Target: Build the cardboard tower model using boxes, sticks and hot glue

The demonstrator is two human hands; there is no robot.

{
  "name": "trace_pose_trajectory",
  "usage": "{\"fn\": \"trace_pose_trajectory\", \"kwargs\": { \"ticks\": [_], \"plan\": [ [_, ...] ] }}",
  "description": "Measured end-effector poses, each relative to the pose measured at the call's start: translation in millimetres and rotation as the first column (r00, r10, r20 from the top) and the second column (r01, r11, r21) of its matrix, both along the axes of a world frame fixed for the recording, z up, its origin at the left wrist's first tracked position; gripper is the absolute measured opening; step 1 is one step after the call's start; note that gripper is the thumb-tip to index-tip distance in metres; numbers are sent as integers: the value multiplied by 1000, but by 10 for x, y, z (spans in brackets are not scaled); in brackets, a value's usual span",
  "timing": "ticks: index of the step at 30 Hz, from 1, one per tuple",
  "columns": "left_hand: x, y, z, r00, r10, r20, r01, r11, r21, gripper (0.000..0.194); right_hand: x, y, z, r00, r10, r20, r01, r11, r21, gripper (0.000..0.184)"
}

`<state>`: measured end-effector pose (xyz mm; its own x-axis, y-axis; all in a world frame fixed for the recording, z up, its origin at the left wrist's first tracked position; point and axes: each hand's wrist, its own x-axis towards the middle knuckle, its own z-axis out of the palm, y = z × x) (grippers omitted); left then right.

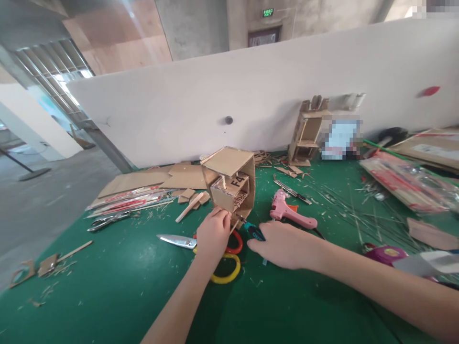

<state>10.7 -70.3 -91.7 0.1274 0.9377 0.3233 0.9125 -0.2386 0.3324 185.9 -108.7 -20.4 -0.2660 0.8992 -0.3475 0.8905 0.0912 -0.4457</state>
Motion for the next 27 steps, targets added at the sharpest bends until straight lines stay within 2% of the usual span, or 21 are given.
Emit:
{"fn": "trace_pose_trajectory", "kwargs": {
  "ticks": [4, 9, 12, 16, 19, 21, 27],
  "plan": [
    [4, 6, -13, 1000, 4, -1, -4, 1000, 0, 22, 101, 107, 5, 998, -59, -26, 54, 985, -166, 28],
    [-8, 3, -41, 1000, 8, -15, -8, 1000, 19, 22, 184, 233, 71, 981, -165, -105, 130, 950, -285, 33],
    [-15, -2, -51, 1000, 0, -17, 0, 999, 35, 22, 169, 292, 91, 963, -225, -151, 147, 903, -404, 37],
    [-18, -5, -52, 1000, 3, -26, -2, 999, 41, 23, 153, 363, 67, 961, -235, -144, 131, 849, -512, 32],
    [-21, 1, -56, 1000, 5, -29, -3, 999, 45, 22, 154, 384, 48, 965, -220, -140, 111, 832, -543, 26],
    [-24, 6, -62, 1000, 3, -28, -1, 999, 50, 22, 155, 381, 43, 968, -205, -144, 98, 840, -534, 22],
    [-25, 8, -70, 1000, 3, -25, -2, 999, 40, 23, 172, 343, 30, 991, -106, -84, 67, 923, -380, 13]
  ]
}}
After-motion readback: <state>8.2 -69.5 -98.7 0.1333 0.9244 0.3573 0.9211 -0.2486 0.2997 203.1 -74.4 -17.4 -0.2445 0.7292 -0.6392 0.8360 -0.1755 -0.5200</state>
